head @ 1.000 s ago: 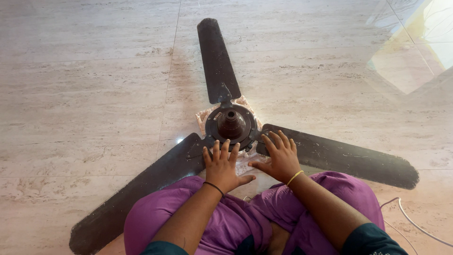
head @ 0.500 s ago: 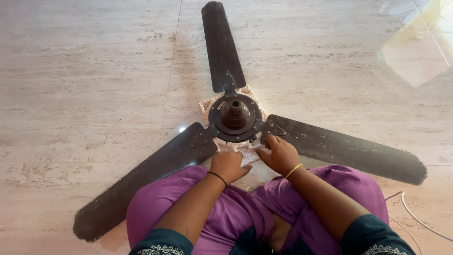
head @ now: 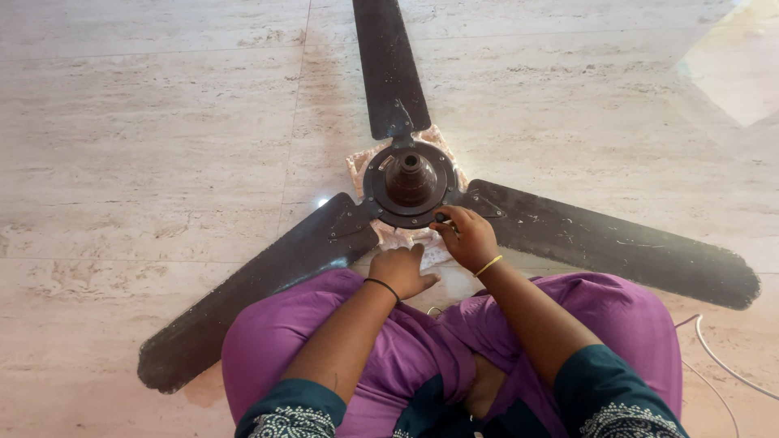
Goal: The person uses a screwdriver to loosen and remove screws from the central hub of a ceiling fan, then detaches one fan blade and sets it aside on the floor.
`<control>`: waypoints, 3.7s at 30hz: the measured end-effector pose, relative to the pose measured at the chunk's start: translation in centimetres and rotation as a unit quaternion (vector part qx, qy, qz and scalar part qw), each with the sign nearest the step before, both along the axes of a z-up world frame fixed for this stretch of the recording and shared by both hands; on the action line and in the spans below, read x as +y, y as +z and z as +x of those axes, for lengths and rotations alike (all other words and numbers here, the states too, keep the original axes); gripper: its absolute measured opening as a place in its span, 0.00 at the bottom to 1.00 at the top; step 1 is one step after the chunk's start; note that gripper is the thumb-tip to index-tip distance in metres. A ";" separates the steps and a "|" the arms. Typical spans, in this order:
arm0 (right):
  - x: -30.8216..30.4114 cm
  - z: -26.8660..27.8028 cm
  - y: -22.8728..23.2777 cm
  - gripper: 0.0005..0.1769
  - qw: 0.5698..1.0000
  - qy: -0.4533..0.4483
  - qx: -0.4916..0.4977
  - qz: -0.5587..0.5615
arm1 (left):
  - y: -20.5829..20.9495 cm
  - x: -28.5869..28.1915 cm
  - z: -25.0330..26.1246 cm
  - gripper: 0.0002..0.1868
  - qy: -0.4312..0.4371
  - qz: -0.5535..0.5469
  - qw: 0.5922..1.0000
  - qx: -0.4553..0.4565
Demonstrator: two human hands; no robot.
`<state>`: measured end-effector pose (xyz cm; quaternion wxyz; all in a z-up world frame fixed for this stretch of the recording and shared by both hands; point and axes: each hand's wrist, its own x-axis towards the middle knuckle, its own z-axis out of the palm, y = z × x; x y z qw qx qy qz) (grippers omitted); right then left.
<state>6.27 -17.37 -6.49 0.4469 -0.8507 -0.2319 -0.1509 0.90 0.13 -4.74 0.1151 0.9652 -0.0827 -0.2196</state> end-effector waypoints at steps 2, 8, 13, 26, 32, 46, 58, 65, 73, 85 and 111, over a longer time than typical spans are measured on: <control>0.0 0.2 0.0 0.14 1.000 0.008 0.006 -0.007 | 0.0 -0.7 0.4 0.45 -0.010 -0.006 1.000 0.017; -0.4 0.4 0.1 0.15 1.000 0.019 0.018 0.003 | -1.2 -3.2 0.1 0.53 -0.035 0.014 0.999 -0.007; -0.3 0.3 -0.1 0.13 0.999 0.033 -0.005 -0.005 | -1.5 -3.5 0.3 0.53 -0.038 0.037 0.998 -0.028; -1.7 0.0 3.5 0.13 0.996 -0.023 -0.029 0.077 | -3.4 -4.2 1.7 0.49 -0.020 0.023 0.998 -0.055; -4.4 1.3 4.0 0.15 0.975 -0.003 0.000 0.224 | -4.2 -4.1 1.7 0.42 -0.004 -0.003 0.992 -0.128; -2.4 2.0 1.7 0.13 0.991 -0.047 -0.026 0.123 | -1.5 -4.6 1.0 0.52 -0.025 -0.003 0.999 -0.037; -1.4 1.6 3.5 0.11 0.994 -0.041 -0.068 0.072 | -1.6 -5.0 1.0 0.56 -0.030 0.004 0.999 -0.017; -1.3 1.5 4.1 0.15 0.990 -0.044 -0.136 -0.013 | -1.8 -5.1 1.1 0.56 -0.033 0.018 0.999 -0.007; -0.8 1.2 4.4 0.19 0.979 -0.029 -0.197 -0.048 | -2.3 -5.1 0.9 0.56 -0.031 0.011 0.999 -0.027; -1.0 1.2 4.1 0.15 0.982 -0.053 -0.177 -0.040 | -2.3 -5.1 0.9 0.57 -0.033 0.012 0.999 -0.029; -0.2 1.8 1.3 0.17 0.989 -0.059 -0.133 -0.023 | 6.5 -1.5 4.0 0.10 0.069 -0.489 0.842 -0.217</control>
